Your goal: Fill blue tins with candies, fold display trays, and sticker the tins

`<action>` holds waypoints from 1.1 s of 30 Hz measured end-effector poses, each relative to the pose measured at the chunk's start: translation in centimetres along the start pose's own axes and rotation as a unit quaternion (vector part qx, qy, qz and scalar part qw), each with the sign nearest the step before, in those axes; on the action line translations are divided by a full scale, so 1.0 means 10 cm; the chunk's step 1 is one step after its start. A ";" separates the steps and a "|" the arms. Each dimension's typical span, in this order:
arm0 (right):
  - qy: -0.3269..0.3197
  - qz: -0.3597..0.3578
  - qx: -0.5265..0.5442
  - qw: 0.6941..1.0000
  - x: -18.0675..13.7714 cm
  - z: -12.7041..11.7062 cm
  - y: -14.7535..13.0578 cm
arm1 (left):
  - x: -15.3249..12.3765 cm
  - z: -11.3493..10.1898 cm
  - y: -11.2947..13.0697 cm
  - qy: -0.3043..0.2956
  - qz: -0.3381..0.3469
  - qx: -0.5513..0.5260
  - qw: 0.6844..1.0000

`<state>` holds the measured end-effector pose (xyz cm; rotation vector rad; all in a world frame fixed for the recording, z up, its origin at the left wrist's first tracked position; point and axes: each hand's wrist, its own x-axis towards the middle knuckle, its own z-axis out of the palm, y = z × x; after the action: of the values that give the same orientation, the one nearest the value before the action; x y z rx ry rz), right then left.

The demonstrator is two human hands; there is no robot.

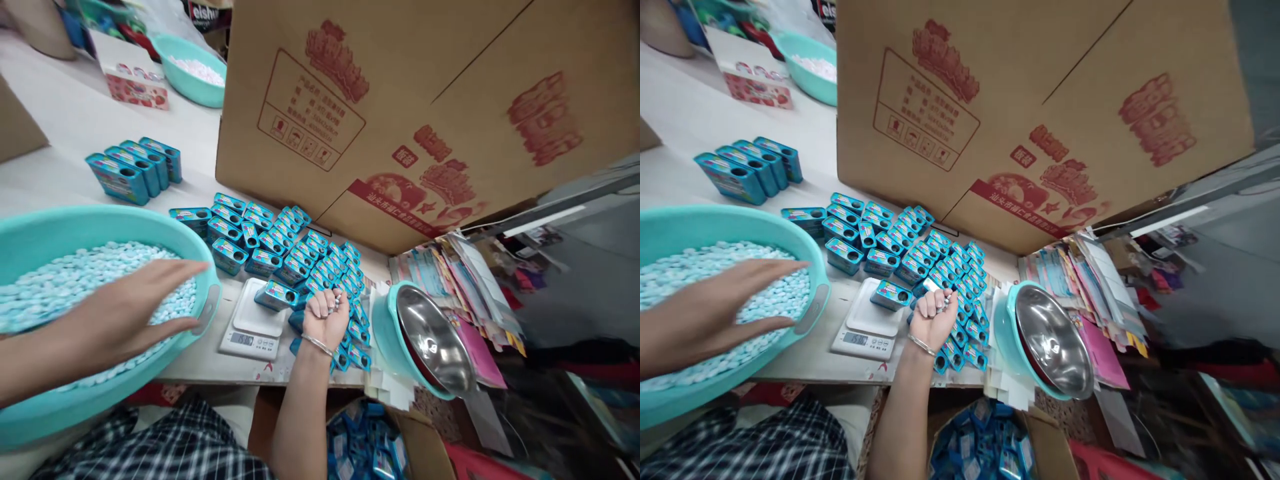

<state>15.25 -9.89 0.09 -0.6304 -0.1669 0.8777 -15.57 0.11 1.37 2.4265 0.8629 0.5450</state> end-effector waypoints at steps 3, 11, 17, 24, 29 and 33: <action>0.000 -0.003 0.023 1.000 -0.08 0.01 -0.05 | 0.60 0.37 0.54 -0.105 0.142 0.068 0.982; -0.003 -0.064 0.015 0.998 -0.36 -0.41 -0.52 | 1.14 0.75 0.60 -0.126 0.125 0.173 0.969; -0.041 -0.082 -0.028 0.995 -0.38 -0.52 -0.53 | 1.08 0.40 0.20 -0.091 0.044 0.237 0.966; -0.013 -0.068 -0.037 0.997 -0.46 -0.36 -0.52 | 1.13 0.31 0.27 -0.069 0.022 0.269 0.960; 0.097 -0.040 0.038 0.994 -0.52 -0.40 -0.59 | 0.75 -0.09 0.19 -0.059 0.016 0.244 0.968; 0.116 -0.054 0.039 0.991 -0.51 -0.36 -0.57 | -0.09 -0.21 -0.07 -0.077 -0.031 0.214 0.973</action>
<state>17.10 -18.05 1.08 -0.6396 0.0422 0.6979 -17.66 0.63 2.49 2.7680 1.0736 0.1517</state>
